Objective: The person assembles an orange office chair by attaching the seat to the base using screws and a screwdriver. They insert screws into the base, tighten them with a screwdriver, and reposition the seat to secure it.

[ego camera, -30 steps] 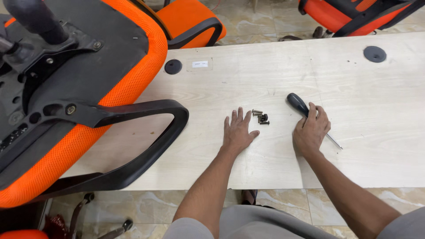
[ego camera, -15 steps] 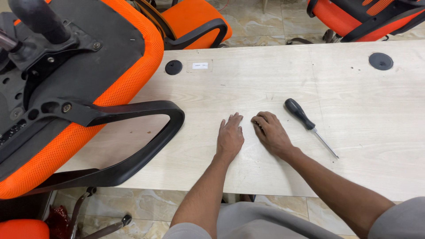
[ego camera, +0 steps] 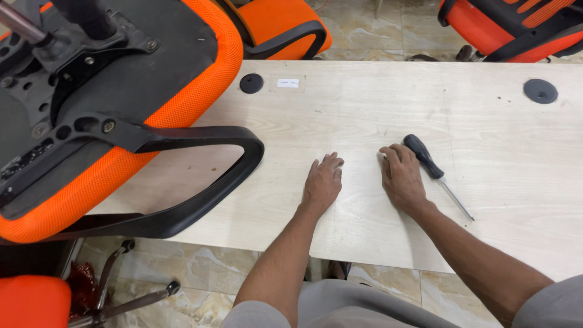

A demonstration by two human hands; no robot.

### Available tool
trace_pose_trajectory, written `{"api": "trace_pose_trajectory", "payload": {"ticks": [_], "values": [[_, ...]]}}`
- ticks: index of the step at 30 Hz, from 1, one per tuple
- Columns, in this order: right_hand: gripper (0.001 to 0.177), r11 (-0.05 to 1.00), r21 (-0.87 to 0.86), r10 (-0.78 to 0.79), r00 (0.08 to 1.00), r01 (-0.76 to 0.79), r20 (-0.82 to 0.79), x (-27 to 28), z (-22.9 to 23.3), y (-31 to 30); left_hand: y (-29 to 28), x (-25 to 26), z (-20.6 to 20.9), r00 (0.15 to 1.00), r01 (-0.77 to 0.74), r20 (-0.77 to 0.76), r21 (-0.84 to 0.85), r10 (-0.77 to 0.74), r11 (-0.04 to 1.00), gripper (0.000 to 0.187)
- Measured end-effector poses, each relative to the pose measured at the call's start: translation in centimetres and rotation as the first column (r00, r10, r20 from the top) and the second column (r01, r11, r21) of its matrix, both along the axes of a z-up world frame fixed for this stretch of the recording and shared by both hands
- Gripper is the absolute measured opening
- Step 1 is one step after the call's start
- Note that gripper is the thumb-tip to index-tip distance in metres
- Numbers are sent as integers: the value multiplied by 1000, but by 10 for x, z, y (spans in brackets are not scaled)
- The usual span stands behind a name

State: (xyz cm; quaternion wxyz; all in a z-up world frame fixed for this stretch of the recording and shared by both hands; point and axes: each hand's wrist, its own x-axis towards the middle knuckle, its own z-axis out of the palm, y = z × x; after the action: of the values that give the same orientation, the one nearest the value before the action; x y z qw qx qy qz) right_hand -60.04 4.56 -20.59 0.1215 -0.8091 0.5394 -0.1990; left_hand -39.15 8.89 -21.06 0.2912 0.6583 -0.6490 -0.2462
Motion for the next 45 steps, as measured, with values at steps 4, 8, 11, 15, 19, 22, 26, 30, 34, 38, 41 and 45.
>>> {"api": "trace_pose_trajectory", "payload": {"ticks": [4, 8, 11, 15, 19, 22, 26, 30, 34, 38, 41, 45], "values": [[36, 988, -149, 36, 997, -45, -63, 9, -2, 6, 25, 11, 14, 989, -78, -120, 77, 87, 994, 26], [38, 982, -177, 52, 997, -61, -56, 48, -3, 29, 56, 36, 35, 943, -184, -268, 71, 196, 980, 30], [36, 988, -104, 112, 994, -110, 17, 91, -4, 60, 71, 63, 48, 943, -211, -181, 327, 280, 921, 45], [26, 967, -2, 255, 965, -256, 52, 147, 2, 109, 100, 108, 44, 890, -292, -295, 218, 348, 931, 50], [25, 978, 92, 178, 981, -185, 83, 219, 14, 154, 140, 176, 18, 867, -334, -334, 162, 370, 929, 43], [27, 939, 204, 254, 958, -277, 132, 277, 25, 180, 173, 235, -17, 757, -358, -525, 165, 389, 919, 35], [39, 893, 77, 387, 845, -443, 370, 363, 48, 214, 234, 326, -63, 463, -419, -746, 292, 479, 860, 26], [59, 822, -117, 560, 751, -558, 350, 453, 73, 233, 295, 407, -75, 91, -639, -831, 374, 548, 673, 25], [69, 836, 32, 534, 826, -547, 178, 503, 82, 239, 292, 475, -11, -36, -809, -899, 283, 436, 516, 55], [36, 831, 22, 549, 825, -556, 132, 499, 70, 229, 257, 505, 88, 39, -799, -984, 75, 177, 596, 75], [25, 808, 13, 579, 799, -589, 161, 493, 59, 216, 240, 494, 134, 49, -805, -968, 109, 247, 584, 73], [21, 793, 85, 582, 791, -604, 191, 494, 51, 207, 241, 479, 155, -74, -818, -957, 220, 282, 531, 73]]}}
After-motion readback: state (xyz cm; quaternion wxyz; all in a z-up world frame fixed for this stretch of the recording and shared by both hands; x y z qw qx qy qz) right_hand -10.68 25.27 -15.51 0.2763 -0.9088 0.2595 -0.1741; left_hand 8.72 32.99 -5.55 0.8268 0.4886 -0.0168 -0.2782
